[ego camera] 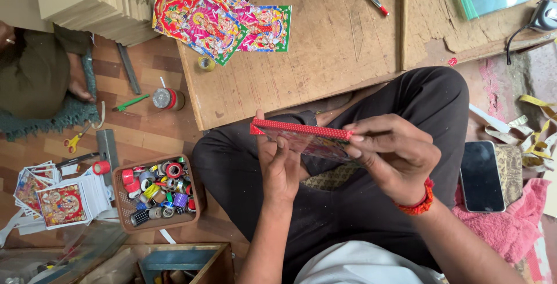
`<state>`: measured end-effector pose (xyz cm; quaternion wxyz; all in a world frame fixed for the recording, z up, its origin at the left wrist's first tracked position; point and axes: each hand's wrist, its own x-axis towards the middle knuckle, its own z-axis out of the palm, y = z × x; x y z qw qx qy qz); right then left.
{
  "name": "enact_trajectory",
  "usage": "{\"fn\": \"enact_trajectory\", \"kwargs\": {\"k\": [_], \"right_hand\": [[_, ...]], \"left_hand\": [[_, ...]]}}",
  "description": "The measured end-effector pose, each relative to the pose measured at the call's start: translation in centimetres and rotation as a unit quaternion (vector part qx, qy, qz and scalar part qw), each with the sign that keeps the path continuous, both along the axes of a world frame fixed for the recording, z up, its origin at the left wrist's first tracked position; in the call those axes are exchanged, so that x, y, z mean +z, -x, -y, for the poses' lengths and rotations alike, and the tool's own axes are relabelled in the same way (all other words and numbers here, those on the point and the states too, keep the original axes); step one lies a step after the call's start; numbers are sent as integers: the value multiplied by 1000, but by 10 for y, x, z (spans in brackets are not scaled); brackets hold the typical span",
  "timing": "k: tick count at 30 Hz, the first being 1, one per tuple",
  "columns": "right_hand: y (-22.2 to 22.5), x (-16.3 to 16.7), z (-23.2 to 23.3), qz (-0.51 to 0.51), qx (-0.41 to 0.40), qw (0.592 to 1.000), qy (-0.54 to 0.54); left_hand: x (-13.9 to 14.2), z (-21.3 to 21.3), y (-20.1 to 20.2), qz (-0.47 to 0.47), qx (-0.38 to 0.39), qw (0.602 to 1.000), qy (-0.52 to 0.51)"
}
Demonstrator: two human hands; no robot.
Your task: The person sits on the floor and wraps red patterned tape around the edges of small decorated picture plaques, pressing the tape down along each side and trimming the excess with a small blade. They set finished plaques on the table with others and pick up the next one to repeat the process.
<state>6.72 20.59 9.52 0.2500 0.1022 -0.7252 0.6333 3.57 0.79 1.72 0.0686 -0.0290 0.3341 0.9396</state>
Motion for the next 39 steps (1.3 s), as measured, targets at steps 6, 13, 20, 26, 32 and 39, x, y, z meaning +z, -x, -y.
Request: {"fn": "enact_trajectory", "kwargs": {"k": [6, 13, 20, 26, 32, 39], "right_hand": [[0, 0, 7, -148, -102, 978, -103], [10, 11, 8, -127, -90, 985, -75], [26, 25, -15, 117, 110, 957, -240], [21, -2, 4, 187, 59, 974, -117], [11, -22, 10, 165, -12, 986, -32], [5, -32, 17, 148, -22, 989, -7]], "left_hand": [[0, -3, -5, -3, 3, 1000, 1], [18, 6, 8, -45, 73, 993, 81], [78, 13, 26, -235, -2, 857, 459], [102, -3, 38, -333, 40, 761, 556], [92, -7, 54, -77, 43, 983, 158], [94, -20, 46, -99, 81, 978, 162]]}}
